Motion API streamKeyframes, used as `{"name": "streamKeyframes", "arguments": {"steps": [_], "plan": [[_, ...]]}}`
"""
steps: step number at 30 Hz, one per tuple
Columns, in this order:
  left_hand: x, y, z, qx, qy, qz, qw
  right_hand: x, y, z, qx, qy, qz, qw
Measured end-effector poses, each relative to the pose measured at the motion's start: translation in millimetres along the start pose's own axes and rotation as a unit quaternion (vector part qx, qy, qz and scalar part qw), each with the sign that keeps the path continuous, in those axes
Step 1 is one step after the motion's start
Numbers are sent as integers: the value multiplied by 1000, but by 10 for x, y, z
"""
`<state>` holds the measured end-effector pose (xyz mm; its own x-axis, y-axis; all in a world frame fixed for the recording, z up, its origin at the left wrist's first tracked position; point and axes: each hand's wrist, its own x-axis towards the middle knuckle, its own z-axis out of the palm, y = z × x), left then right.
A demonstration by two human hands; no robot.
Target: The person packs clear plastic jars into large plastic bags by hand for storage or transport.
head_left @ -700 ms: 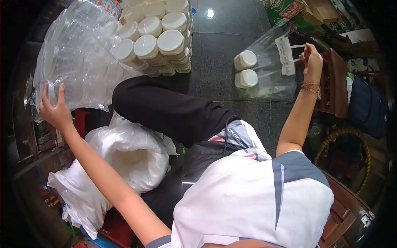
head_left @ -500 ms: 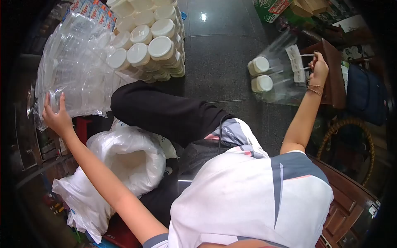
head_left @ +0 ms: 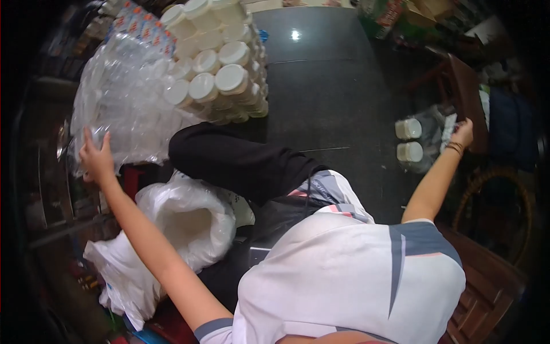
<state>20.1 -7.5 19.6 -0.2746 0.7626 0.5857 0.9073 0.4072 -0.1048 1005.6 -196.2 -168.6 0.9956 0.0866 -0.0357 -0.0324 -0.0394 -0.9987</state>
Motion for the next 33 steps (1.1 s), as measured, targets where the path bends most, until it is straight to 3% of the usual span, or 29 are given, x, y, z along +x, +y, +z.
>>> {"name": "streamKeyframes", "arguments": {"steps": [1,3,4,5,6,7,8,10,13,16,17,21,22,25,27,28,30,31,33], "plan": [[-7,43,-44,28,-24,3,999,74,1,-24,-44,-4,-7,999],[22,103,-143,53,-69,11,996,482,78,-144,-363,-35,-92,927],[139,-222,250,-34,-49,57,997,48,-117,-64,-504,77,-131,850],[54,-32,18,-9,-69,11,998,-1329,-959,124,-677,2,-204,707],[11,122,-244,27,-65,7,997,-289,-260,16,-582,98,-57,805],[-15,128,-242,26,-53,-10,998,-899,-414,291,-344,265,36,900],[-20,19,-105,-37,-35,11,999,-1385,-555,435,-250,282,26,926],[-81,6,-96,-67,-11,-1,998,-1356,-170,686,-347,233,-19,908],[-140,60,-109,-93,17,-13,995,-530,756,1320,-396,169,-26,902],[-108,108,-142,-107,17,-27,994,-1927,-127,1702,-399,93,-81,909],[-110,115,-159,-112,12,-34,993,-2244,-334,1797,-382,130,-142,904],[-94,121,-192,-60,56,-6,997,-2583,-387,2068,-368,-131,-394,832],[-49,101,-201,-68,56,-1,996,-2463,-11,2312,-226,-285,-397,843],[104,42,-196,-115,54,9,992,-4027,-310,2590,-136,-534,-221,805],[203,-31,-172,-174,52,10,983,-5101,-536,2767,-74,-636,-192,743],[259,-58,-170,-170,45,18,984,-5540,-616,2914,-21,-710,-132,691],[298,-116,-174,-163,26,33,986,-6321,-609,3270,38,-775,-137,615],[311,-149,-166,-158,23,39,986,-6735,-736,3383,131,-804,-91,573],[345,-206,-149,-147,18,48,988,-7508,-963,3613,262,-769,-37,583]]}}
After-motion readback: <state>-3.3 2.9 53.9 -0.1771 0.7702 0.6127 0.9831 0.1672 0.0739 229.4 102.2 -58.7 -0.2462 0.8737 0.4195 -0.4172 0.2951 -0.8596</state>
